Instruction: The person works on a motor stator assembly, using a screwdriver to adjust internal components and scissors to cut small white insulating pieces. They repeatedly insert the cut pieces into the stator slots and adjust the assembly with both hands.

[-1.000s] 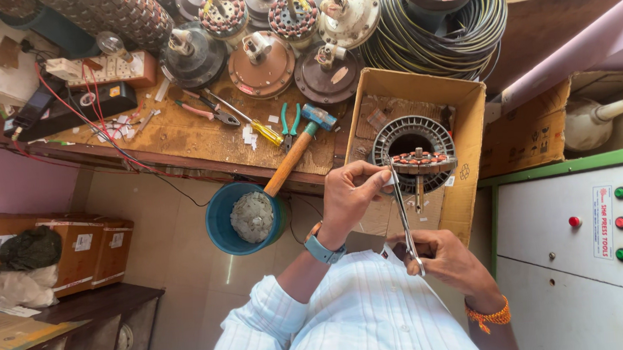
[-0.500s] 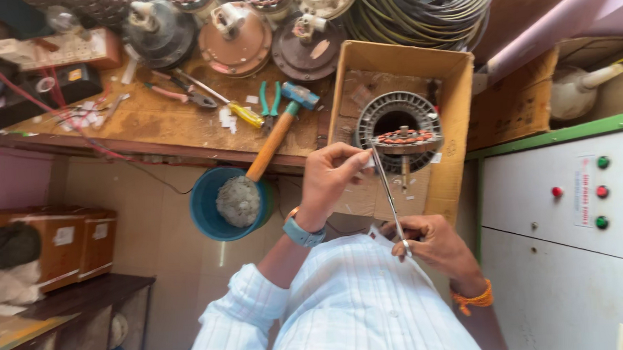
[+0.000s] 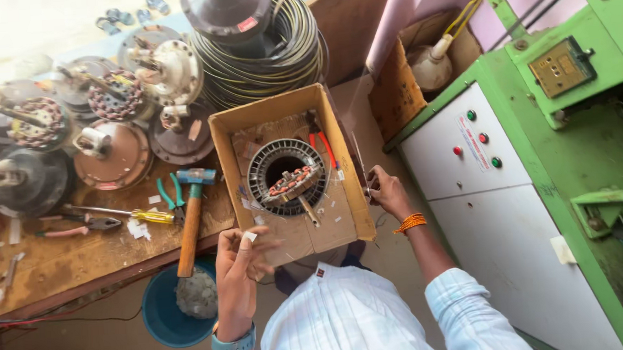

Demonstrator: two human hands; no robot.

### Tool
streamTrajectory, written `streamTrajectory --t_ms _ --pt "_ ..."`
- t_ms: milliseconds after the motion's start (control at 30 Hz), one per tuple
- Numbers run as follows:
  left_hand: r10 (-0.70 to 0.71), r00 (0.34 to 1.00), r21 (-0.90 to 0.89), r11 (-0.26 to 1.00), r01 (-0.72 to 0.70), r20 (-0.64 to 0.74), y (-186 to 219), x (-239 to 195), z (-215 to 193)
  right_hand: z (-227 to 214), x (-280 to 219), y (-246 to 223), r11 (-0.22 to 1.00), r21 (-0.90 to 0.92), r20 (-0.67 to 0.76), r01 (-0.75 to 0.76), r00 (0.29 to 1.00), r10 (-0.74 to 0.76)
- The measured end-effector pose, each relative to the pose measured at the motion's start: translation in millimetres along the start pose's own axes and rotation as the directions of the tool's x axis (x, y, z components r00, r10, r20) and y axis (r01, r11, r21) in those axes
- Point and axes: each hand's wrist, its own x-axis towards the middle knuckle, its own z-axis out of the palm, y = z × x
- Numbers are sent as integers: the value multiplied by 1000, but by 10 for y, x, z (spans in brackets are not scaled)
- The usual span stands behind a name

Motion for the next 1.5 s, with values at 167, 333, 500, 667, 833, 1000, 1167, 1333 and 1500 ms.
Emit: streamTrajectory --t_ms 167,333,500,667,833,1000,1167,1333,1500 --pt "458 885 668 685 -291 -84 -229 392 -443 166 477 118 982 73 -170 175 972 -160" --pt "426 905 873 445 -202 -8 -556 736 -596 173 822 106 816 507 -231 279 955 -183" --pt "262 960 963 268 28 -101 -880 671 -426 320 969 -191 851 295 -208 434 899 -387" --pt "394 913 979 202 22 -102 -972 534 -459 477 929 -301 784 501 -62 367 919 -391" --pt "364 926 967 253 6 -101 -971 426 -518 496 853 -335 698 715 100 -32 993 -57" --pt "361 928 977 212 9 -87 -1063 312 -492 595 753 -291 887 435 -34 154 987 -155" --pt "302 948 973 228 27 -97 -1014 381 -542 417 757 -226 872 253 -36 419 905 -425" --pt "235 972 939 339 -60 -23 -755 260 -856 325 878 -109 876 -171 -42 451 885 -463" --pt "219 975 927 355 -119 41 -679 222 -732 160 900 -524 701 -601 65 383 898 -435"
